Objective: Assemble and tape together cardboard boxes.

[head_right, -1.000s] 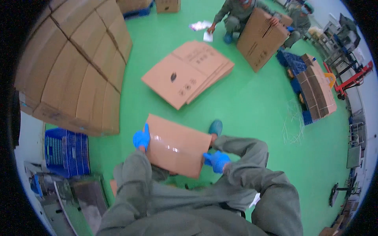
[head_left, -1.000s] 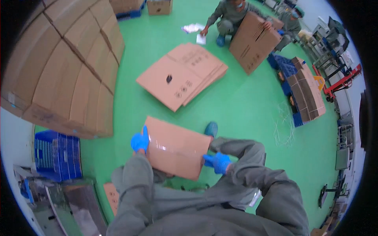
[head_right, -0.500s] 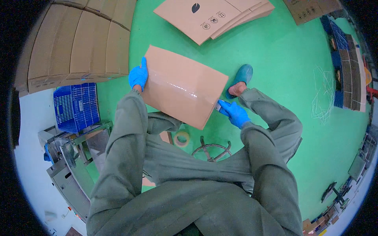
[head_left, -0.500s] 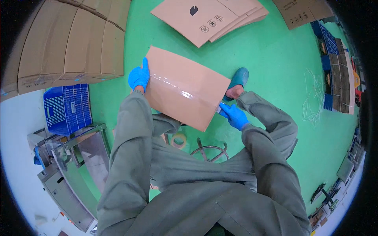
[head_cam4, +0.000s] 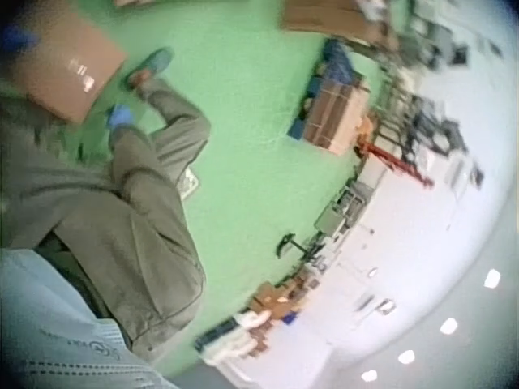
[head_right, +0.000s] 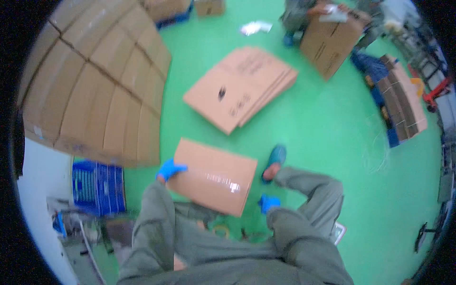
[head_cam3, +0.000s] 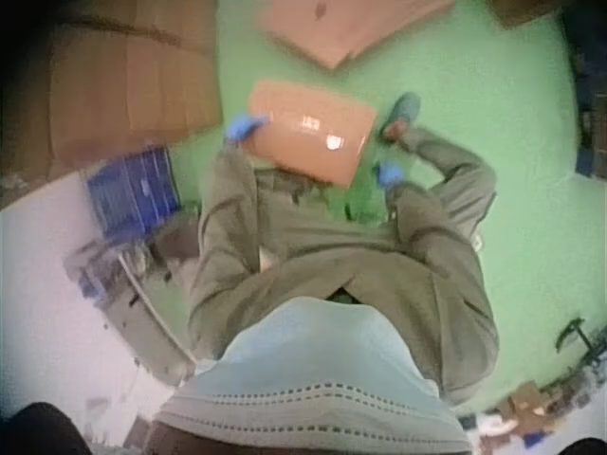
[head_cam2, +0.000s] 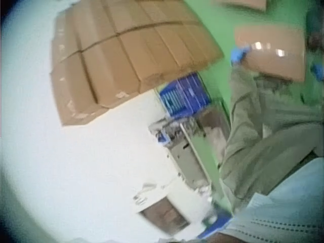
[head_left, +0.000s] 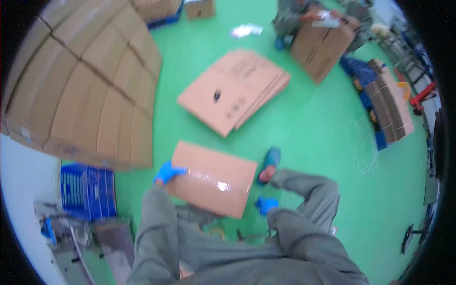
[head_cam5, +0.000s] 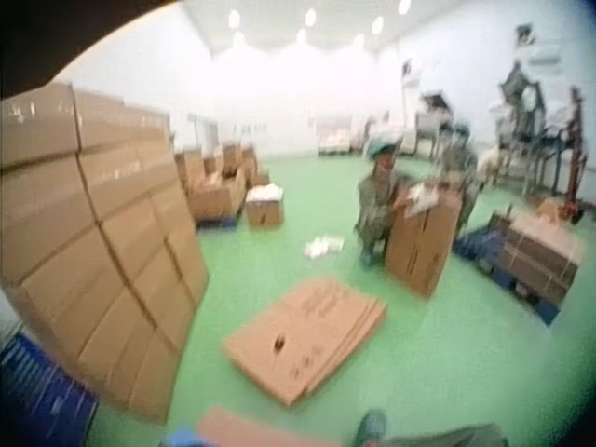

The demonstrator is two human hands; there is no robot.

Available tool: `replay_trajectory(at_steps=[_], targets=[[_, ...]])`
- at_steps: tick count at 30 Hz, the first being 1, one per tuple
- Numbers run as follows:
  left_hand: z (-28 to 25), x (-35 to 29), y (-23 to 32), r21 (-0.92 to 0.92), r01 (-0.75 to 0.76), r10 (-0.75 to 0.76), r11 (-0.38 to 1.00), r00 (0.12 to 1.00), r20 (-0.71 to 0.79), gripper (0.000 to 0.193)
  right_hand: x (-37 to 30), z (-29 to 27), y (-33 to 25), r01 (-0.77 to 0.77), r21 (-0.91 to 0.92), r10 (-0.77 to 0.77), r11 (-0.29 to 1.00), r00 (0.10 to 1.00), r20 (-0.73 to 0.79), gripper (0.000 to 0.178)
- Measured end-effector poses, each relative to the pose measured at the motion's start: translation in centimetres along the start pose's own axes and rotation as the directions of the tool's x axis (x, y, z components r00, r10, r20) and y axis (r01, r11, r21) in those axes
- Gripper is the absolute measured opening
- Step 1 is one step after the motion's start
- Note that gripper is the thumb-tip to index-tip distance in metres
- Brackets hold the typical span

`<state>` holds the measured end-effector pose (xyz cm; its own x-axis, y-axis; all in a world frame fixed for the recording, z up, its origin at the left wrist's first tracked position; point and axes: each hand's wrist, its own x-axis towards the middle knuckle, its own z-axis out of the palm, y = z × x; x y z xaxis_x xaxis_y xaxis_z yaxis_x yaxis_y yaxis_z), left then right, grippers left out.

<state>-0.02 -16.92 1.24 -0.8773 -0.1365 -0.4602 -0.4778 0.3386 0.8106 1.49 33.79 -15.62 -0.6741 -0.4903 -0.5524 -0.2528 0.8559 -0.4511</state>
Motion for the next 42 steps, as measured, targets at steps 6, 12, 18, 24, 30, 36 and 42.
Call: replay_trajectory(at_steps=[6,12,18,24,30,36,42], targets=[[-0.5,-9.4,8.5,0.349,0.039,0.074,0.936,0.95,-0.305,0.075,-8.3,-8.2,-14.0,0.025,-0.25,0.017,0.968,0.986,0.168,0.048],[3.7,-14.7,21.2,0.778,-0.123,0.62,0.616,0.685,-0.382,0.105,-3.3,-2.4,-5.4,-0.063,-0.086,0.081,0.994,0.973,0.218,0.047],[-0.4,-27.2,27.6,0.836,-0.166,0.851,0.522,0.162,-0.499,0.109,-4.5,-4.4,-7.9,0.018,-0.092,0.005,0.996,0.97,0.244,0.056],[-0.2,-29.4,21.7,0.474,-0.43,0.526,0.768,0.003,-0.851,0.099,-5.1,-4.3,-6.8,0.055,-0.155,-0.005,0.986,0.951,0.309,0.067],[5.0,-28.2,8.5,0.425,-0.164,0.431,0.89,0.001,-0.902,0.094,-3.5,-2.4,-3.8,-0.026,0.003,0.024,1.0,0.939,0.344,0.079],[4.2,-19.0,2.5,0.658,0.108,0.52,0.745,0.524,-0.675,0.109,-5.0,-5.0,-5.4,-0.188,-0.159,0.243,0.969,0.832,0.499,0.097],[7.4,-13.7,-5.1,0.595,0.456,-0.166,0.661,0.863,-0.476,0.116,-3.6,-2.3,-2.2,-0.064,0.042,0.038,0.997,0.886,0.462,0.089]])
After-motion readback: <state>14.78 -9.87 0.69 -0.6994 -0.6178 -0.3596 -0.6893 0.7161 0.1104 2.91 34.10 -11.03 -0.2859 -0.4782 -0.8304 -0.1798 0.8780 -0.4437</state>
